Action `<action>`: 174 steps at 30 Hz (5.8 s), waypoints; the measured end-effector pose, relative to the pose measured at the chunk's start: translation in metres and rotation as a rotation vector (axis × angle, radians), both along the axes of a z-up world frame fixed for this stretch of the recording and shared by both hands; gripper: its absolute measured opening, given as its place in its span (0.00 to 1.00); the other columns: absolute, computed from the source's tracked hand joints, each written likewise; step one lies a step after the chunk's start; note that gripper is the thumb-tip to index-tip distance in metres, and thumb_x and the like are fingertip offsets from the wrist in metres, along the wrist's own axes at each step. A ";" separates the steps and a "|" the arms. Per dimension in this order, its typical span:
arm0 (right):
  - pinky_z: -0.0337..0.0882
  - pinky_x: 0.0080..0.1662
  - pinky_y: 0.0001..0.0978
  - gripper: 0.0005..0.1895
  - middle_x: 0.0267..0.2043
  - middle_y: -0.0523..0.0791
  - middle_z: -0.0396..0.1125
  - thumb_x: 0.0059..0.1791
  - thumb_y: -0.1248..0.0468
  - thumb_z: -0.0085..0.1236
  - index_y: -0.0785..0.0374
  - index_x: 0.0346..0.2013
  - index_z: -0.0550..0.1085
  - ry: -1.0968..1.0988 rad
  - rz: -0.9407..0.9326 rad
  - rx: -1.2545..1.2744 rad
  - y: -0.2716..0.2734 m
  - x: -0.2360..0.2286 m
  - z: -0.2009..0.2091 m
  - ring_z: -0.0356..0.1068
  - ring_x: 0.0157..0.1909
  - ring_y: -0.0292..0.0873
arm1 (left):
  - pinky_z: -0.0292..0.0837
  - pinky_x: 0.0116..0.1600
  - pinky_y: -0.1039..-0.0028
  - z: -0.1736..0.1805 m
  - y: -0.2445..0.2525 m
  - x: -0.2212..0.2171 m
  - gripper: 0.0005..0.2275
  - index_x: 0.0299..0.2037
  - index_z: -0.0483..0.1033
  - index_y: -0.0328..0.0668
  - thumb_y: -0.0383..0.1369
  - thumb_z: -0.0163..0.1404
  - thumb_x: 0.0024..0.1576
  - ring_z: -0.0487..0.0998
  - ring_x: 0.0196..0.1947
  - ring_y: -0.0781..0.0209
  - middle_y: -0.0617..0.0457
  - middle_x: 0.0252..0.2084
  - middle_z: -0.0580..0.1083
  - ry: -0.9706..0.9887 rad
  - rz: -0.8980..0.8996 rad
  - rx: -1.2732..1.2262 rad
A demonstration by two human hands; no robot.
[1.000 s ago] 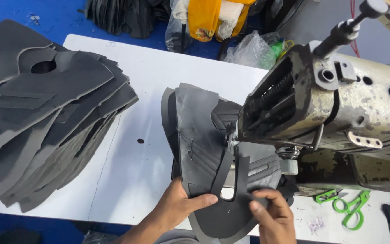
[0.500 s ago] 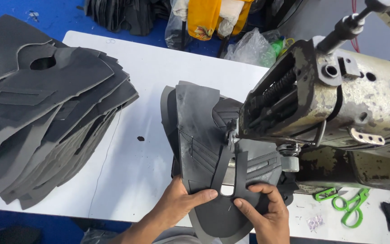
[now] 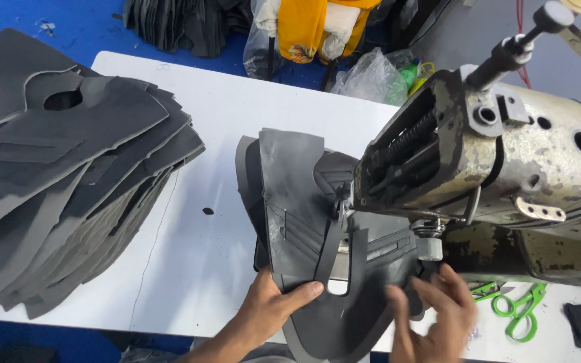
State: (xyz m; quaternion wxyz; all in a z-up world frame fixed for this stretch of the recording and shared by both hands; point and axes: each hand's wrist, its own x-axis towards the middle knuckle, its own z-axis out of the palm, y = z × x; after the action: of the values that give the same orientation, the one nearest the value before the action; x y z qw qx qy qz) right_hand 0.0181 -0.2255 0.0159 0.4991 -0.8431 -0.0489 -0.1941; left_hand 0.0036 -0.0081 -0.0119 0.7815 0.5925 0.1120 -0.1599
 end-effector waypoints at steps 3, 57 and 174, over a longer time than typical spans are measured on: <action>0.75 0.37 0.26 0.10 0.44 0.48 0.71 0.48 0.67 0.61 0.63 0.42 0.72 0.169 -0.099 -0.018 0.016 -0.003 0.031 0.75 0.35 0.37 | 0.78 0.48 0.69 0.000 0.000 -0.001 0.14 0.48 0.78 0.29 0.33 0.59 0.57 0.81 0.42 0.61 0.45 0.41 0.81 -0.050 -0.002 0.013; 0.69 0.24 0.26 0.08 0.26 0.44 0.74 0.49 0.67 0.62 0.66 0.42 0.78 0.573 0.015 0.007 0.041 0.070 0.058 0.72 0.21 0.34 | 0.69 0.61 0.71 0.008 -0.013 0.025 0.17 0.57 0.71 0.34 0.26 0.54 0.58 0.76 0.55 0.66 0.52 0.53 0.77 -0.121 0.063 -0.285; 0.72 0.43 0.38 0.21 0.45 0.46 0.75 0.46 0.56 0.57 0.53 0.53 0.73 -0.647 0.713 -0.923 0.007 0.118 0.075 0.77 0.44 0.48 | 0.79 0.52 0.62 0.004 0.070 0.136 0.34 0.59 0.73 0.31 0.58 0.51 0.56 0.81 0.49 0.54 0.40 0.50 0.78 -0.021 -0.190 -0.385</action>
State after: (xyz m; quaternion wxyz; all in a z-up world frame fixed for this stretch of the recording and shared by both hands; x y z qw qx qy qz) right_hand 0.1359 -0.2184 0.0913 0.0806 -0.8017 -0.5502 -0.2192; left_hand 0.1397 0.0622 -0.0077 0.8629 0.4419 0.0147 -0.2449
